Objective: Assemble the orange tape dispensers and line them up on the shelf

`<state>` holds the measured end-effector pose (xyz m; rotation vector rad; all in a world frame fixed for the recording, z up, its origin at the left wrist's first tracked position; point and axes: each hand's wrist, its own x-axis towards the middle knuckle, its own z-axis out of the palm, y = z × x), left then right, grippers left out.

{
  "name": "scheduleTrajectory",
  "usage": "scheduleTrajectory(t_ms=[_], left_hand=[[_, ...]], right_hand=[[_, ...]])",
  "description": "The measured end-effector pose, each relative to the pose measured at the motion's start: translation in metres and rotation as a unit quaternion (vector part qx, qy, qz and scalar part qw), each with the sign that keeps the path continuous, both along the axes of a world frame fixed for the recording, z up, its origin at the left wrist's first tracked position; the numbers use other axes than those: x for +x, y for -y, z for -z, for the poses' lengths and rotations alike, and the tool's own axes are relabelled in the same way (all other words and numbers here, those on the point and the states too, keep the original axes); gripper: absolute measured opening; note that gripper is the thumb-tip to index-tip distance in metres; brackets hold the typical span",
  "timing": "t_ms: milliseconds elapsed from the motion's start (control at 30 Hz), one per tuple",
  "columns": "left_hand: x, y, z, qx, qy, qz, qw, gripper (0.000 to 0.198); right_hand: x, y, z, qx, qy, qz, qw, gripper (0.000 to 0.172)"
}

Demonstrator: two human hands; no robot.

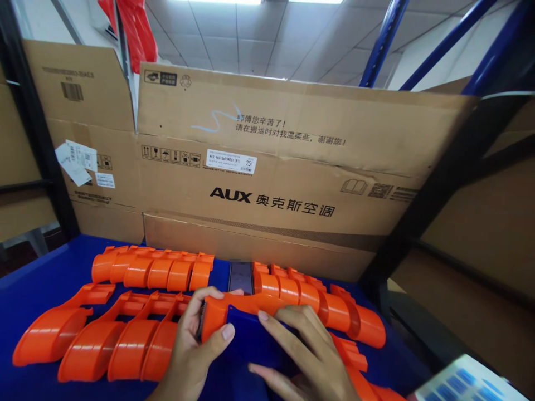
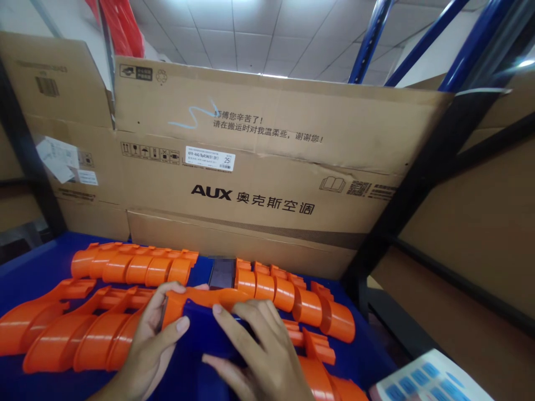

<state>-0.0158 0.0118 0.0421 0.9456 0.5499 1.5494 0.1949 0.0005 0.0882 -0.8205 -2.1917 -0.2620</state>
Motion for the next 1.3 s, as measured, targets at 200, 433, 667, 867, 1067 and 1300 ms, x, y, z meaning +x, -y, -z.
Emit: scheduleTrajectory(t_ms=[200, 433, 667, 867, 1067, 1300], left_hand=[[-0.001, -0.002, 0.002, -0.002, 0.004, 0.0, 1.0, 0.039], [0.002, 0.0, 0.002, -0.002, 0.032, 0.027, 0.999, 0.048], [-0.002, 0.006, 0.019, 0.211, -0.221, -0.068, 0.95, 0.08], [0.024, 0.019, 0.008, 0.312, -0.267, -0.239, 0.88, 0.067], [-0.001, 0.01, -0.013, 0.407, -0.431, -0.189, 0.783, 0.084], [-0.051, -0.049, -0.052, 0.329, -0.617, -0.165, 0.696, 0.079]], right_hand=[[-0.001, -0.001, -0.002, 0.004, 0.004, -0.006, 1.0, 0.074], [0.001, 0.0, 0.002, -0.006, -0.028, 0.0, 1.0, 0.074], [-0.015, -0.003, 0.009, -0.159, -0.338, 0.004, 0.928, 0.044], [-0.015, 0.007, 0.045, -0.259, -0.38, 0.098, 0.883, 0.045], [-0.01, 0.011, 0.043, -0.309, -0.359, 0.111, 0.874, 0.04], [-0.012, 0.0, -0.009, -0.24, -0.337, 0.015, 0.91, 0.026]])
